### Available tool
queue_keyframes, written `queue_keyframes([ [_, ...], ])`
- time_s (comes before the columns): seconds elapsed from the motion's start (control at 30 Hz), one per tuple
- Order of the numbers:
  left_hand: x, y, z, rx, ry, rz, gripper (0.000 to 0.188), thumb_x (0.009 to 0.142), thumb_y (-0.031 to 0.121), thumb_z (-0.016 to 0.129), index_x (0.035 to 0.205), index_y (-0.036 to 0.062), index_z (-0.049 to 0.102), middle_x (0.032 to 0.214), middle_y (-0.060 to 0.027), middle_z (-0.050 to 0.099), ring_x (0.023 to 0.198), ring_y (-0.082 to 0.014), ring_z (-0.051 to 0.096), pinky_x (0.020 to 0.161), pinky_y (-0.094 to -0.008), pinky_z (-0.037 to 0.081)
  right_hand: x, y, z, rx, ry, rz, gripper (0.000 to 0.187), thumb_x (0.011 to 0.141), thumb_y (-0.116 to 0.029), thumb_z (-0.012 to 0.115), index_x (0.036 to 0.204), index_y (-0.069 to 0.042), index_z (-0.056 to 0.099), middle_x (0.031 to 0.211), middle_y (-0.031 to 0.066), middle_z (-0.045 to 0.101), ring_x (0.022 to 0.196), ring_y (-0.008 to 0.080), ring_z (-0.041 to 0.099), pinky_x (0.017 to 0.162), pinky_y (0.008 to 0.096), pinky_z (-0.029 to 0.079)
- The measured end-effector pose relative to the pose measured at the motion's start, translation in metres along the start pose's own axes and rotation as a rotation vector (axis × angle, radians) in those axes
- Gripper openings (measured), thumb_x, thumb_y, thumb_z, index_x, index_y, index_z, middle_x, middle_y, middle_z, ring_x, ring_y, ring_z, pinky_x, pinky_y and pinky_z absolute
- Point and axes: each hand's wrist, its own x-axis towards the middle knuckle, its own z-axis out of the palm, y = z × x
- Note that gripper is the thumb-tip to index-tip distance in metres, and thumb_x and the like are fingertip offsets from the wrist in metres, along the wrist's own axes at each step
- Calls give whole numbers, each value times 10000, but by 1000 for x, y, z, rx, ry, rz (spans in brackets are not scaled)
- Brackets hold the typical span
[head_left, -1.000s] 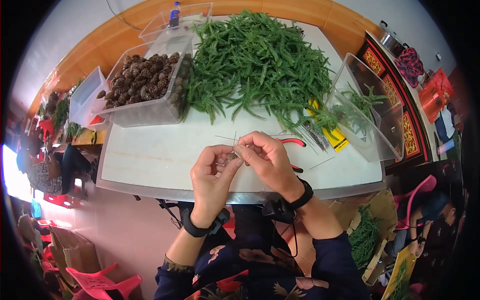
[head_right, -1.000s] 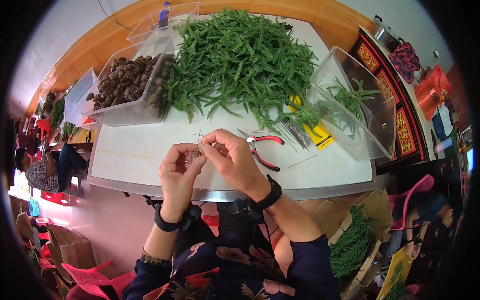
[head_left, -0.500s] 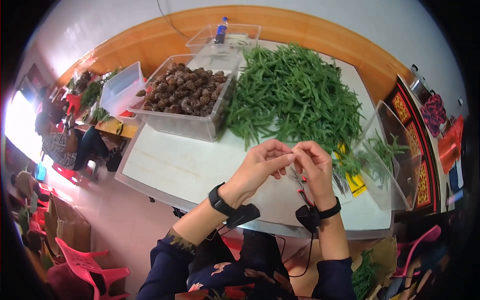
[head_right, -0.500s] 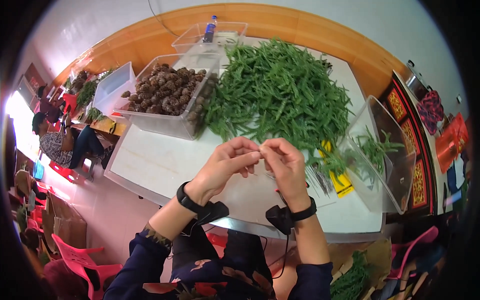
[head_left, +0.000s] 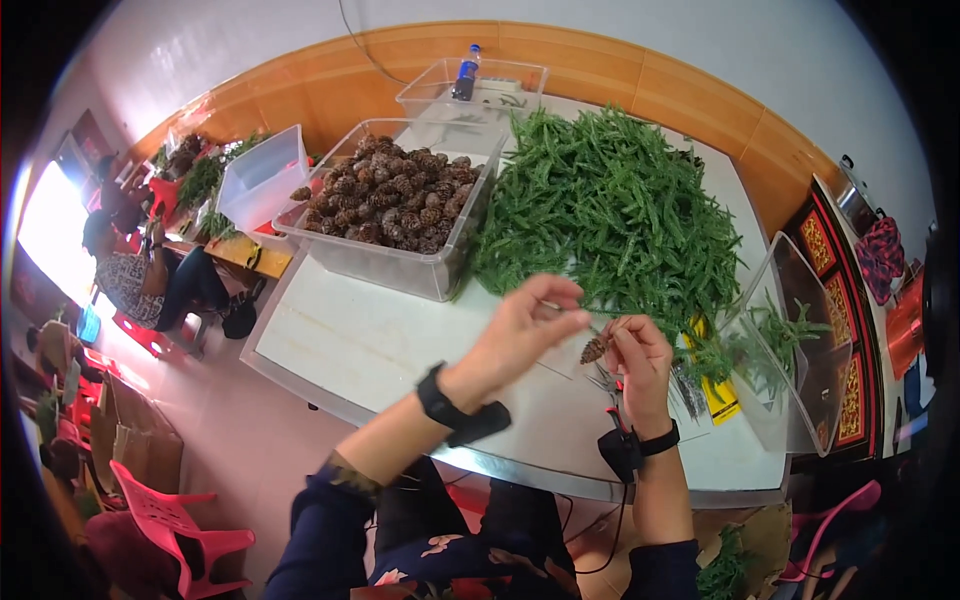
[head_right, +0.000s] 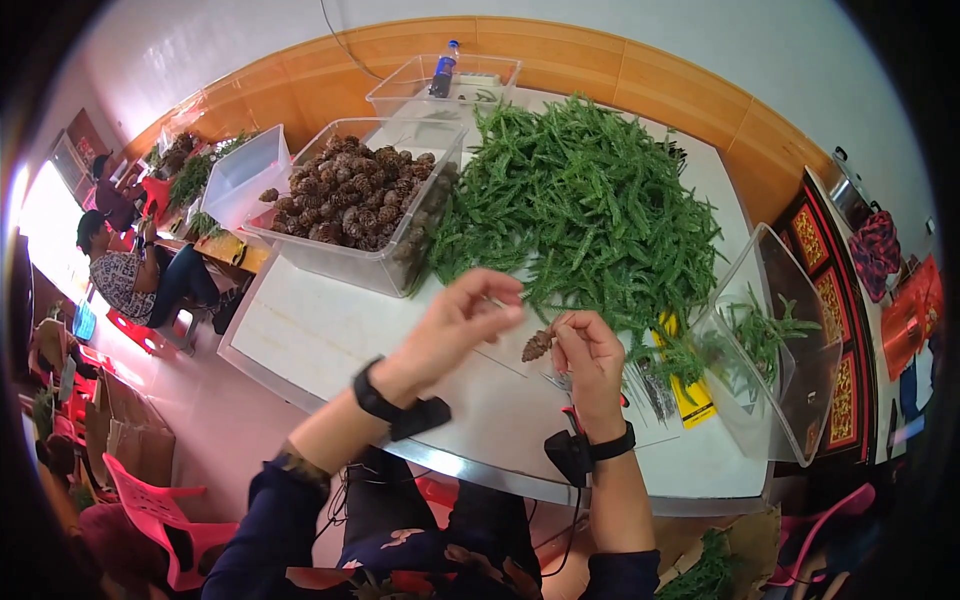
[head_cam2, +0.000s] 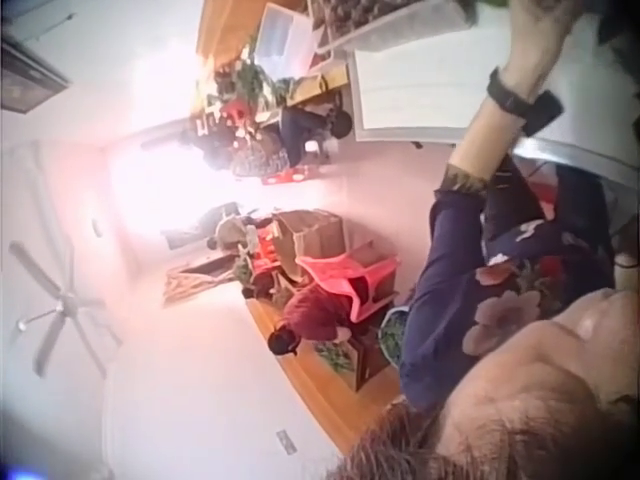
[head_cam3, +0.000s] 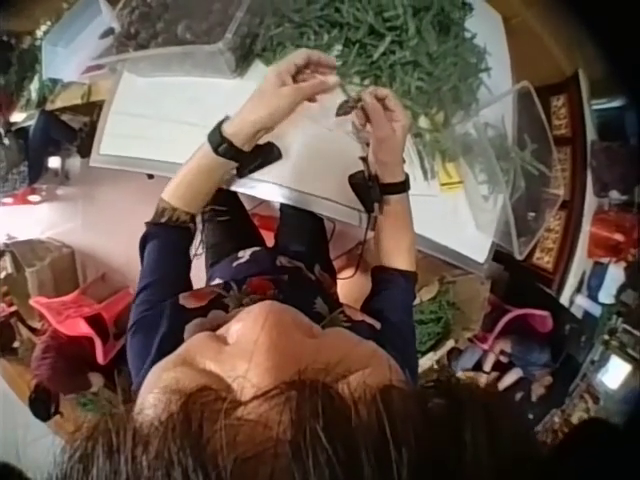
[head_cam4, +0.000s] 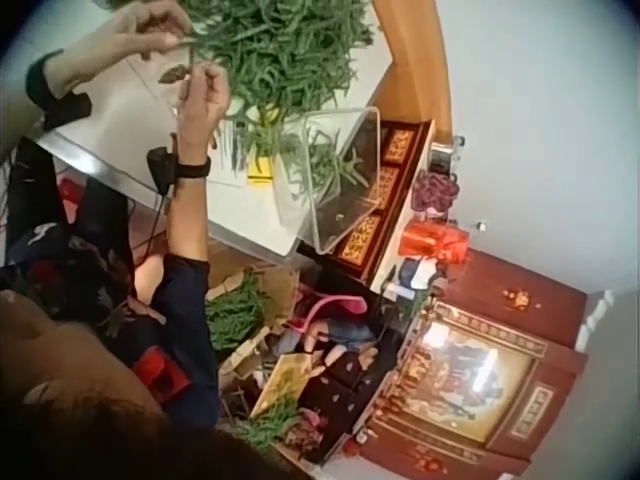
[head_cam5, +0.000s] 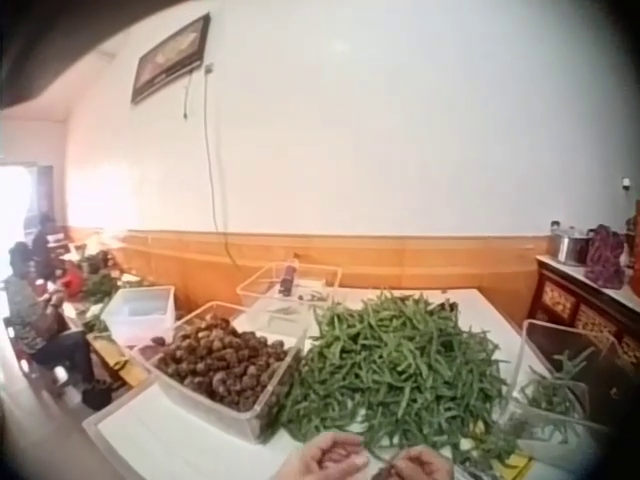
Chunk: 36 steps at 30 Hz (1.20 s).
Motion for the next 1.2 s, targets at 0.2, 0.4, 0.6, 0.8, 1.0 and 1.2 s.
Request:
queue_keyframes([
  [0.2, 31, 87, -119, 512, 298, 144, 204, 853, 148, 727, 1001, 20, 667, 850, -3, 657, 725, -62, 579, 642, -217, 480, -2, 6, -10, 55, 41, 50, 100, 972, -135, 530, 941, -48, 566, 876, 49, 627, 596, 42, 479, 531, 180, 368],
  [0.4, 81, 122, -252, 801, 480, 54, 169, 825, 175, 713, 884, 17, 707, 758, -31, 673, 689, -136, 629, 651, -267, 504, -1, 5, -7, 42, 18, 95, 97, 971, -147, 530, 925, -67, 561, 878, 36, 636, 622, 38, 505, 542, 179, 401],
  [0.6, 121, 89, -249, 1317, 453, 78, 215, 747, 248, 754, 901, 99, 743, 795, -76, 708, 769, -232, 685, 704, -356, 526, 0, 12, -8, 16, 0, 124, 97, 971, -148, 533, 918, -72, 559, 874, 31, 637, 638, 33, 513, 549, 180, 405],
  [0.8, 131, 91, -241, 1541, 511, -75, 163, 719, 267, 765, 857, 181, 768, 827, -68, 728, 834, -276, 692, 768, -392, 528, -1, 10, -9, 44, 10, 133, 93, 968, -147, 540, 914, -76, 565, 877, 28, 638, 637, 30, 511, 553, 179, 408],
  [1.0, 114, 118, -265, 1316, 621, 11, 187, 780, 248, 758, 887, 95, 754, 771, -48, 707, 721, -181, 674, 692, -297, 514, 1, 7, -7, 30, -9, 122, 91, 968, -149, 541, 918, -77, 567, 874, 25, 640, 631, 29, 507, 552, 179, 409],
  [1.2, 83, 147, -271, 724, 528, 52, 136, 888, 220, 698, 895, 89, 735, 766, 34, 673, 688, -54, 610, 615, -203, 440, -1, 13, -9, -1, -14, 116, 95, 970, -151, 538, 917, -76, 567, 871, 25, 637, 624, 27, 498, 550, 181, 411],
])
